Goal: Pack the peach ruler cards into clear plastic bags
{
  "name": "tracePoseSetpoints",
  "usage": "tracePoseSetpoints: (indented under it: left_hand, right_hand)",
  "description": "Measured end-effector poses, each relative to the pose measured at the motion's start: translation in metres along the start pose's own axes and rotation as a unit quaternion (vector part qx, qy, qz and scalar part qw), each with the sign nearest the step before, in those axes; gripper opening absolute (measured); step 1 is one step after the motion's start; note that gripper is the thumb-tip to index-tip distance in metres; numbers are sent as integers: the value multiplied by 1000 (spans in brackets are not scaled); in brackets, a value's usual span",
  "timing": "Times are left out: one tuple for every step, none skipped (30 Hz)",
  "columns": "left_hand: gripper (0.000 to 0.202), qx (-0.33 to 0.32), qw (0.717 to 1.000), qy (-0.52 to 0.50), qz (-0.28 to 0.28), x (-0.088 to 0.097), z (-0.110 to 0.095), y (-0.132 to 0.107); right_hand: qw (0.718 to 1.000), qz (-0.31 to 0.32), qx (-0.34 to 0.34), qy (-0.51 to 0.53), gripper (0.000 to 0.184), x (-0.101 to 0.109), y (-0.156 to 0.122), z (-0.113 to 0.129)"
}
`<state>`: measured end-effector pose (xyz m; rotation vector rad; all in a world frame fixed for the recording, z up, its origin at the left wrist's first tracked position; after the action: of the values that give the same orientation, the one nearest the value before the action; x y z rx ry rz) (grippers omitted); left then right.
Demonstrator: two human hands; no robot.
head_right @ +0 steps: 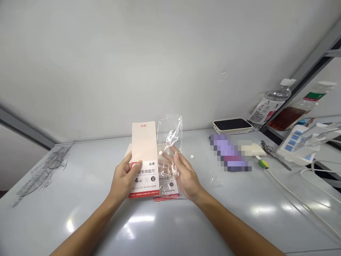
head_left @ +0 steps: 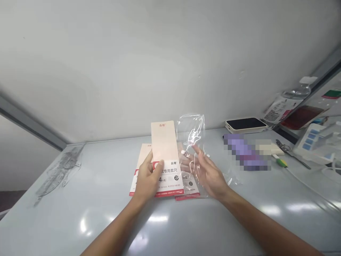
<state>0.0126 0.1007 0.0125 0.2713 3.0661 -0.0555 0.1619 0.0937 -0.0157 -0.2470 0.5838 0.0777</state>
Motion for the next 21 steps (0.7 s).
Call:
tracePoseSetpoints:
  left_hand:
    - [57,1,1000,-5,4,0,0,0]
    - [57,3,1000,-9,7,-1,0,0]
    - [56,3,1000,-13,9,-1,0,0]
    - [55,4,1000,-16,13,-2,0,0]
    - [55,3,1000,-19,16,-3,-1,0]
    - [55,3,1000,-20,21,-4,-1,1]
    - [55,3,999,-20,28,-6,-1,1]
    - [56,3,999,-19,35,-7,-1,1]
    - [57,4,999,-17,40,-9,-1,1]
    - [58,5,999,-13,45,-10,-1,1]
    - [59,6,999,-9,47,-11,0,1]
    - [60,8,999,-6,48,-11,1,1]
    - [60,9,999,-3,49,-11,2,1]
    - [61,10,999,-1,49,-11,3,1]
    - [61,11,999,0,51,-11,3,1]
    - [62,12,998,0,54,-11,4,1]
    - [63,15,998,1,58,-11,4,1]
    - [64,18,998,2,65,-12,4,1]
    - [65,21,997,3,73,-14,4,1]
    - [65,25,996,2,85,-16,4,0]
    - [65,29,995,0,97,-20,4,-1]
  right_hand:
    - [1000,3,2,0,50,0,0,0]
    - [1000,7,4,-1,50,0,0,1]
    - [1000,10,5,-2,50,0,0,1]
    - [1000,13,4,-4,50,0,0,1]
    - [1000,16,3,-7,49,0,0,1]
    - [1000,16,2,-10,49,1,0,1]
    - [1000,15,1,-12,48,1,0,1]
    - [1000,15,-1,-13,48,1,1,0]
    - [1000,18,-4,-13,47,0,1,0]
    - [1000,24,-7,-10,47,-1,1,-1]
    - [999,33,-10,-5,46,-4,2,-1]
    - [999,45,-12,3,46,-7,2,-1]
    - [998,58,-15,14,45,-10,2,-1]
    - [997,68,-16,25,44,-13,2,-1]
    - [997,74,-16,35,42,-15,2,-1]
    - [996,75,-17,43,41,-15,2,-1]
    - [996,72,-19,47,40,-15,2,-1]
    - [996,68,-23,46,38,-14,2,-2]
    - [997,66,-29,42,38,-13,2,-4]
    - [996,66,-37,36,37,-13,1,-6]
    - [996,66,-45,29,37,-14,1,-8]
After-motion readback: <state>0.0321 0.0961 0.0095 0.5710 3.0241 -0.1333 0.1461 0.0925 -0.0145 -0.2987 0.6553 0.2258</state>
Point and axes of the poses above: each hand's wrist, its own y-axis towards the middle knuckle, its own x-axis out of the back of the hand, z = x × y, the point moved 9 cm from there along y, towards the middle knuckle, and after that the axes turned 2 degrees about -x, right-handed, at the moved point
